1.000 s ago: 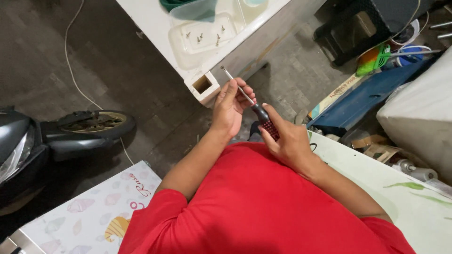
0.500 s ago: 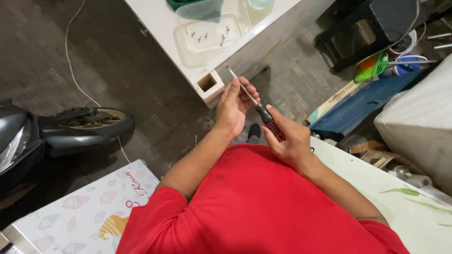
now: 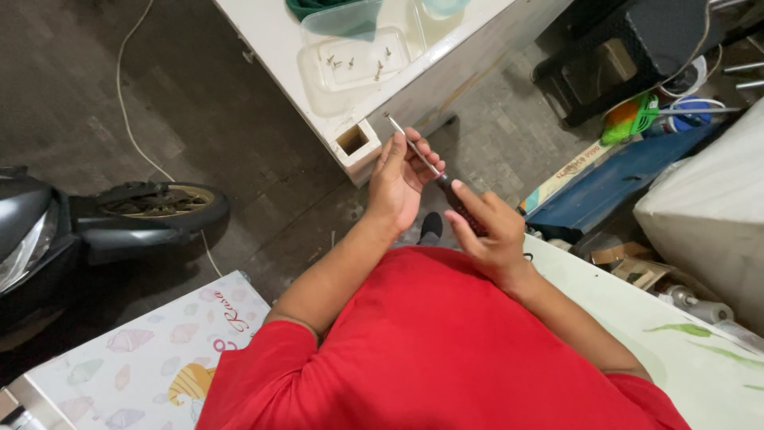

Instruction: The person uses a screwdriver to remove screws from the base and sides of a freezer display unit.

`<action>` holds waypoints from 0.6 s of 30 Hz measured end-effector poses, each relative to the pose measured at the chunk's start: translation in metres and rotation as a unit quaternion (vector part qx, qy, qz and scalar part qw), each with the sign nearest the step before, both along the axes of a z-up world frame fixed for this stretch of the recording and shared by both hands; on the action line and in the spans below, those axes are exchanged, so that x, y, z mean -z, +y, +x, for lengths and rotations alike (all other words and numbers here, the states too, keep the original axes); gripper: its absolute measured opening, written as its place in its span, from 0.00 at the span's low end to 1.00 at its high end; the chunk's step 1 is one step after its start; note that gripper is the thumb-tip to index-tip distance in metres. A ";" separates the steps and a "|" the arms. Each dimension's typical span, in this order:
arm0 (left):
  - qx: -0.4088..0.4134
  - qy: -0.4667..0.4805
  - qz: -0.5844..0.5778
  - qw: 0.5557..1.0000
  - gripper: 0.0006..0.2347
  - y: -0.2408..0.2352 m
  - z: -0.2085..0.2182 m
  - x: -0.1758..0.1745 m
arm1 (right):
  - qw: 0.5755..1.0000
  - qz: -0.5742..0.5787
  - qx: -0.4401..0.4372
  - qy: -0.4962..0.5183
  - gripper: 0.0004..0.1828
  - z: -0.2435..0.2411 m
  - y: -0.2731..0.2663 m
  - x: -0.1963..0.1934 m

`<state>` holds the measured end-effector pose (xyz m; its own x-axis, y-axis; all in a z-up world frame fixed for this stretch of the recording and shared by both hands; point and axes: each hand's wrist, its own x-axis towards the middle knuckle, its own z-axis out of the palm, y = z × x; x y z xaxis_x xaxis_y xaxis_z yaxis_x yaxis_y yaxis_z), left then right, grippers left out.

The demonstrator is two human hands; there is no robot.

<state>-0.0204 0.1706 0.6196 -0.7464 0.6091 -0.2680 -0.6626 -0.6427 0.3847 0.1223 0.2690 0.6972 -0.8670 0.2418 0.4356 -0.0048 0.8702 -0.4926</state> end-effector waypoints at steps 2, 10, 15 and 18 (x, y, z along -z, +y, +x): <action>-0.009 -0.013 0.015 1.000 0.12 0.001 0.000 -0.002 | 0.876 -0.472 0.009 -0.100 0.34 0.002 -0.003 -0.004; -0.022 -0.019 0.010 1.000 0.12 -0.001 -0.001 0.005 | 0.673 -0.713 -0.002 -0.198 0.21 0.009 0.002 0.019; 0.000 -0.025 0.014 1.000 0.13 -0.002 -0.005 -0.001 | 1.000 -0.019 -0.009 0.007 0.23 0.003 0.000 0.003; 0.007 -0.060 0.049 0.997 0.11 0.000 -0.009 0.004 | 0.941 -0.325 -0.016 -0.094 0.32 0.007 0.003 0.015</action>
<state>-0.0290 0.1704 0.6153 -0.7042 0.6460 -0.2946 -0.7088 -0.6640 0.2381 0.1297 0.2723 0.6820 -0.9250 0.3775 0.0432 0.1145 0.3852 -0.9157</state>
